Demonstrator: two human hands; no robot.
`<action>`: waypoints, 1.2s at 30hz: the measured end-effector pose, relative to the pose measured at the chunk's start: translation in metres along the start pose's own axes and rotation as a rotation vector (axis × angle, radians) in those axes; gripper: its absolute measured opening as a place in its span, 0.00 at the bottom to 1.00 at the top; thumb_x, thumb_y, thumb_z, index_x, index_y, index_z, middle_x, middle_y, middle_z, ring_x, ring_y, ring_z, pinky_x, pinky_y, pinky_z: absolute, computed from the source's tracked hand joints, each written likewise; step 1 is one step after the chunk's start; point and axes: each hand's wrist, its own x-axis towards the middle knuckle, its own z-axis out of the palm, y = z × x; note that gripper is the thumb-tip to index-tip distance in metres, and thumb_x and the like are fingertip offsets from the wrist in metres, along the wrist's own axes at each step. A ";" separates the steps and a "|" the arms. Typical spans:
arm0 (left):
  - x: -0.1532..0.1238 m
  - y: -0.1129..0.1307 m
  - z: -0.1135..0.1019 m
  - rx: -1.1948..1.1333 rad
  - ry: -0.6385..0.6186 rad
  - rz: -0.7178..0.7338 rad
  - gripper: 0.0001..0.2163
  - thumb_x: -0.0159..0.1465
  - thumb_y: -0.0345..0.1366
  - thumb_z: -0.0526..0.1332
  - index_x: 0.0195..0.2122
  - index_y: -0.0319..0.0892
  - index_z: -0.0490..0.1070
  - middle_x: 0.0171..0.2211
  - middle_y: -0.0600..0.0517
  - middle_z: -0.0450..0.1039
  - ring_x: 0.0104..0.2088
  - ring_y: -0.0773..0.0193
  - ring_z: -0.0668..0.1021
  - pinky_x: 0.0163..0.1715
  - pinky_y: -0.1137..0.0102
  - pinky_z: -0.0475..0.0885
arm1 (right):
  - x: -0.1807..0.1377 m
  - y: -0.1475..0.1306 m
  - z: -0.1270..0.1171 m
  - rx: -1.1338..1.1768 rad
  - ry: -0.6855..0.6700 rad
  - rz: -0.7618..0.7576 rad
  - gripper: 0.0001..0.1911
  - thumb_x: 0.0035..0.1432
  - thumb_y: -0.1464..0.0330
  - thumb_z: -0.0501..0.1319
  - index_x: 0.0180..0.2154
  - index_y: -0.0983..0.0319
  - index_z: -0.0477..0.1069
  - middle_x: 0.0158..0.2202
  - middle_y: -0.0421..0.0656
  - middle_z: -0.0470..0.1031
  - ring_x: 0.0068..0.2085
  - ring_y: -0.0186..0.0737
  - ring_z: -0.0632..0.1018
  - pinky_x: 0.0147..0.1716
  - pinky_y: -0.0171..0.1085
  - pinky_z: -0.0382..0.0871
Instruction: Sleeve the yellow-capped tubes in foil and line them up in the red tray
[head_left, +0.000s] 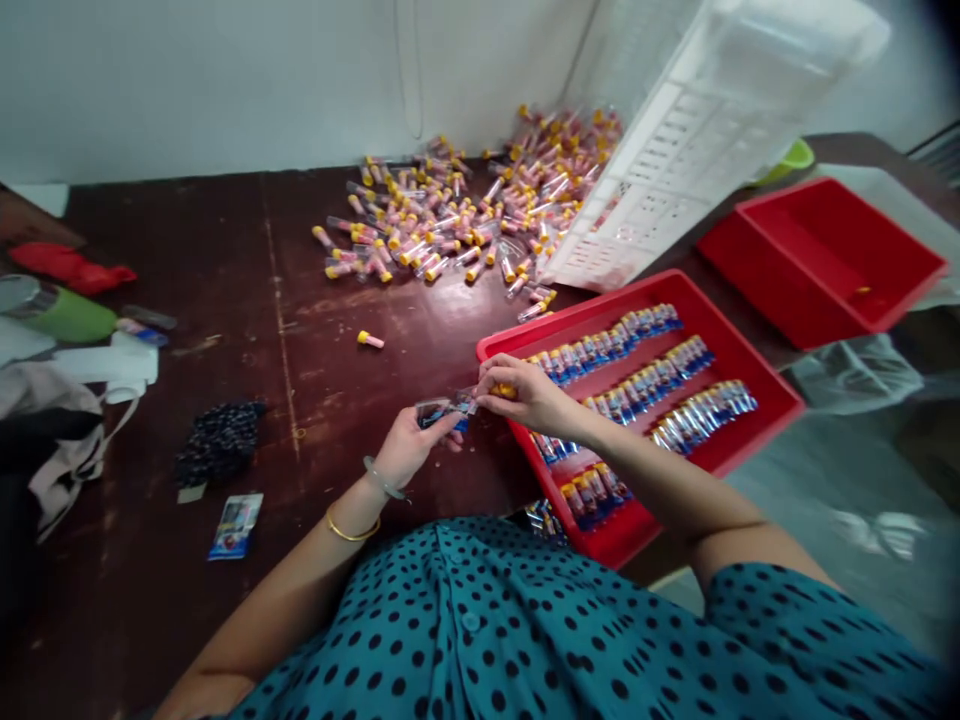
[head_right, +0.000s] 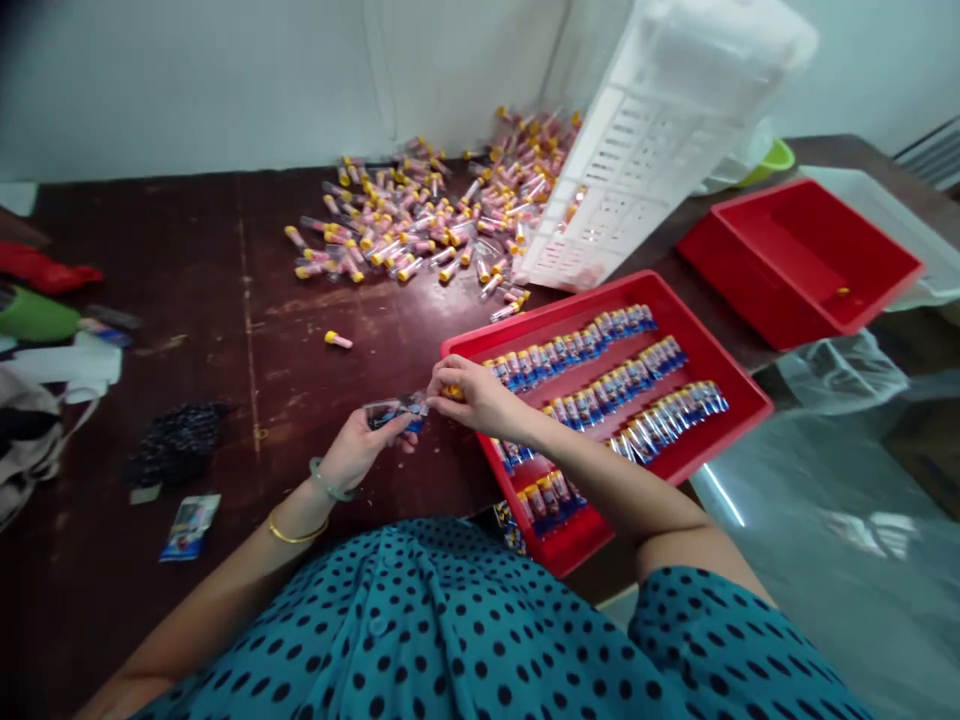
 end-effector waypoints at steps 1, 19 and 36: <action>0.002 -0.001 0.000 0.023 -0.025 -0.001 0.12 0.55 0.41 0.70 0.34 0.36 0.78 0.26 0.51 0.77 0.24 0.65 0.76 0.25 0.69 0.75 | -0.003 0.000 -0.004 0.005 0.001 0.005 0.03 0.60 0.71 0.61 0.34 0.63 0.73 0.39 0.43 0.70 0.41 0.36 0.73 0.45 0.37 0.67; 0.014 -0.002 0.033 0.080 -0.215 -0.014 0.11 0.48 0.35 0.74 0.19 0.39 0.73 0.20 0.54 0.70 0.24 0.68 0.71 0.27 0.72 0.68 | -0.041 0.004 -0.048 0.550 0.102 0.333 0.13 0.61 0.61 0.63 0.44 0.62 0.72 0.24 0.34 0.67 0.21 0.24 0.65 0.18 0.27 0.57; 0.008 -0.010 0.081 -0.228 -0.294 -0.309 0.13 0.56 0.40 0.70 0.38 0.37 0.76 0.30 0.50 0.77 0.30 0.64 0.78 0.30 0.70 0.72 | -0.097 0.010 -0.002 0.401 0.316 0.401 0.14 0.57 0.59 0.66 0.42 0.60 0.73 0.33 0.40 0.78 0.29 0.34 0.77 0.30 0.32 0.70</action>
